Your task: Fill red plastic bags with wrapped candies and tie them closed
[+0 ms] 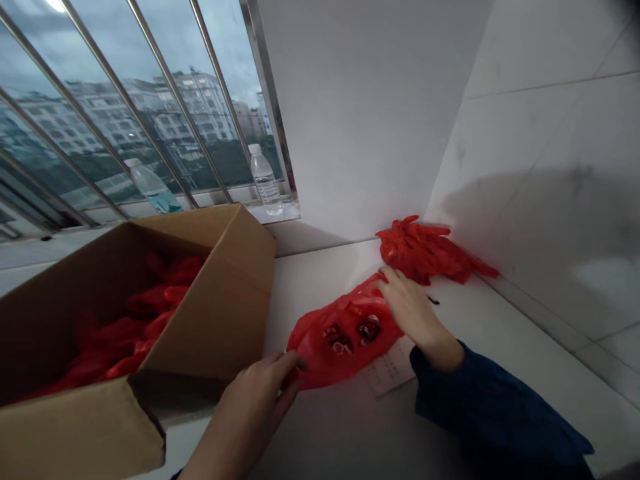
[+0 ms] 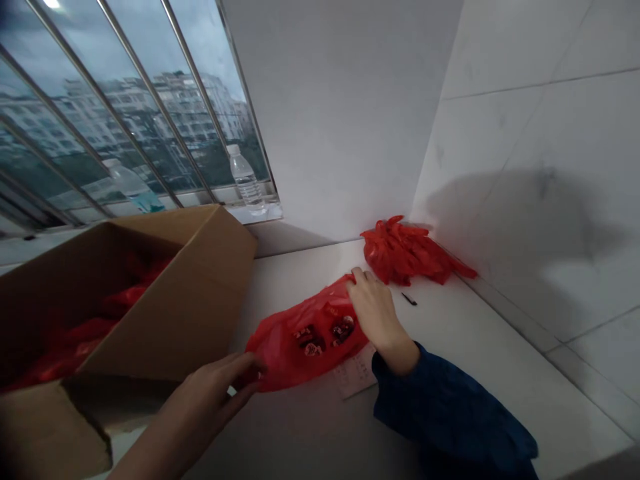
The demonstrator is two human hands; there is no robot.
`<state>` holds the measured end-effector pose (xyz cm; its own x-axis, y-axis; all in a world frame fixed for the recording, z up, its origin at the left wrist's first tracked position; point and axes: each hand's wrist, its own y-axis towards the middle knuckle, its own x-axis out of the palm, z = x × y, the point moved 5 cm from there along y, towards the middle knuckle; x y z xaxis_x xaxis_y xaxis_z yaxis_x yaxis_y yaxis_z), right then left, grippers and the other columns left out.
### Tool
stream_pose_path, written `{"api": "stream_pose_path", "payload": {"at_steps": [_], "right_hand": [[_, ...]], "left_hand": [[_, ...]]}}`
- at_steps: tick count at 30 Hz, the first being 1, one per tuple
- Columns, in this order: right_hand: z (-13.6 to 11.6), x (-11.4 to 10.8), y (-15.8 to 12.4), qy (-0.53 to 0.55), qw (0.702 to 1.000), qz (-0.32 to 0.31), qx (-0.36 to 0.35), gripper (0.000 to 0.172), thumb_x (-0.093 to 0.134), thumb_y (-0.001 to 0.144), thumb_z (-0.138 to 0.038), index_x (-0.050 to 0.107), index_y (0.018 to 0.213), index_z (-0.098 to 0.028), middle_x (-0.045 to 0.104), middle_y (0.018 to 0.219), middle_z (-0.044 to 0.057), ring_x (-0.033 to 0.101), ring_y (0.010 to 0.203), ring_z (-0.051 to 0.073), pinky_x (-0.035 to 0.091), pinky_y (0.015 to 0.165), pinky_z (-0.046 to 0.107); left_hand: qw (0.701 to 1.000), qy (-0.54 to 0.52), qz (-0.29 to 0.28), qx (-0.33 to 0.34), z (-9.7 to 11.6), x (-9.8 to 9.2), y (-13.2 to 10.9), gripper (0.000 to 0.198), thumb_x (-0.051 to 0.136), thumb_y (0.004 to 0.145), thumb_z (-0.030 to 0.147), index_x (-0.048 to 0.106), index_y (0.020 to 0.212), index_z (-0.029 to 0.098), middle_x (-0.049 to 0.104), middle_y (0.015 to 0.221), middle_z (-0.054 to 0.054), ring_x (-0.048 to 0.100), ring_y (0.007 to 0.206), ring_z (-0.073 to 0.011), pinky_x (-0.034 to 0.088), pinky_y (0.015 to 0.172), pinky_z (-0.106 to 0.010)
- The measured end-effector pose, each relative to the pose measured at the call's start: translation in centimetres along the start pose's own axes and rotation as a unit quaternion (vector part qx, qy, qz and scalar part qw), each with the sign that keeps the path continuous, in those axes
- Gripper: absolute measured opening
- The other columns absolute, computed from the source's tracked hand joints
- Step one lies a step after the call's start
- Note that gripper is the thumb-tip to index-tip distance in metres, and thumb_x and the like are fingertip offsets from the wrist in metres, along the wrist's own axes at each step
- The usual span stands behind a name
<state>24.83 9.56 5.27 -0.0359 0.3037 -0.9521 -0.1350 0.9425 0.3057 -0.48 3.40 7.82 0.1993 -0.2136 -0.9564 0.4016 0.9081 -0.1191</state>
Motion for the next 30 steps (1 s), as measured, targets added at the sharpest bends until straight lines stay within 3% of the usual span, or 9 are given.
{"api": "stream_pose_path", "payload": {"at_steps": [5,8,11,15,18,21,23,27,30], "right_hand": [[3.5,-3.9,-0.7,0.161,0.983,0.086,0.002,0.017,0.054,0.087,-0.006,0.064,0.093,-0.019,0.062,0.123,0.010,0.065,0.106,0.027,0.053,0.082,0.039],[5.2,-5.2,-1.0,0.420,0.898,0.118,-0.054,0.002,0.064,0.086,-0.021,0.062,0.084,-0.021,0.061,0.126,0.007,0.059,0.119,0.025,0.046,0.099,0.040],[6.5,-4.8,-0.7,0.672,0.735,0.084,-0.026,0.013,0.062,0.086,-0.030,0.059,0.075,-0.022,0.069,0.107,0.005,0.063,0.106,0.023,0.047,0.096,0.040],[6.4,-3.6,0.2,0.895,0.442,0.050,0.033,0.020,0.058,0.080,-0.033,0.052,0.064,-0.023,0.064,0.067,-0.001,0.065,0.077,0.021,0.053,0.090,0.046],[5.4,-3.7,0.6,0.944,0.322,0.049,0.048,0.019,0.060,0.081,-0.031,0.052,0.066,-0.023,0.045,0.054,-0.008,0.056,0.058,0.013,0.053,0.093,0.043],[4.1,-4.2,0.5,0.932,0.349,0.081,0.044,0.013,0.062,0.087,-0.032,0.060,0.078,-0.023,0.050,0.066,-0.008,0.047,0.053,0.008,0.055,0.088,0.037],[2.9,-4.6,0.1,0.883,0.457,0.104,0.029,0.013,0.067,0.087,-0.032,0.065,0.097,-0.025,0.061,0.089,-0.004,0.051,0.060,0.008,0.056,0.080,0.031],[-1.0,-4.9,-0.7,0.707,0.699,0.077,-0.073,0.058,0.080,0.077,-0.025,0.057,0.130,-0.031,0.060,0.123,0.002,0.061,0.095,0.016,0.052,0.088,0.032],[-2.7,-4.9,-0.9,0.661,0.733,0.096,-0.130,0.035,0.071,0.086,-0.030,0.064,0.121,-0.027,0.062,0.120,0.004,0.061,0.102,0.018,0.050,0.093,0.035]], "left_hand": [[0.961,-0.100,0.255,0.043,0.9,-5.0,1.1,0.017,0.055,0.094,0.032,0.068,0.101,0.025,0.066,0.093,-0.001,0.065,0.073,-0.0144,0.051,0.064,-0.024],[0.901,-0.159,0.404,0.026,1.6,-7.7,1.8,0.031,0.065,0.090,0.032,0.062,0.120,0.029,0.064,0.096,0.001,0.064,0.071,-0.0118,0.052,0.062,-0.021],[0.873,-0.192,0.445,0.041,2.6,-8.8,3.2,0.037,0.068,0.088,0.027,0.061,0.124,0.029,0.065,0.095,0.001,0.064,0.074,-0.0113,0.052,0.061,-0.019],[0.844,-0.254,0.466,0.076,3.0,-9.2,4.6,0.031,0.068,0.088,0.026,0.065,0.119,0.025,0.066,0.095,-0.001,0.064,0.079,-0.0128,0.052,0.062,-0.019],[0.819,-0.295,0.485,0.082,2.8,-9.2,4.8,0.030,0.069,0.087,0.025,0.065,0.117,0.023,0.065,0.096,-0.002,0.063,0.081,-0.0126,0.051,0.061,-0.018],[0.824,-0.317,0.459,0.101,3.3,-9.0,5.1,0.030,0.068,0.088,0.025,0.063,0.118,0.023,0.065,0.099,-0.003,0.063,0.084,-0.0133,0.051,0.060,-0.018],[0.836,-0.318,0.428,0.133,4.4,-8.8,5.3,0.030,0.067,0.090,0.025,0.063,0.119,0.023,0.064,0.099,-0.002,0.064,0.085,-0.0138,0.052,0.061,-0.019],[0.870,-0.280,0.302,0.272,7.9,-8.0,5.5,0.030,0.063,0.093,0.021,0.062,0.123,0.025,0.067,0.100,-0.003,0.065,0.086,-0.0133,0.055,0.070,-0.022],[0.866,-0.242,0.244,0.362,9.6,-6.5,5.3,0.033,0.061,0.094,0.017,0.060,0.126,0.026,0.068,0.112,-0.006,0.065,0.098,-0.0161,0.054,0.086,-0.029]]}}
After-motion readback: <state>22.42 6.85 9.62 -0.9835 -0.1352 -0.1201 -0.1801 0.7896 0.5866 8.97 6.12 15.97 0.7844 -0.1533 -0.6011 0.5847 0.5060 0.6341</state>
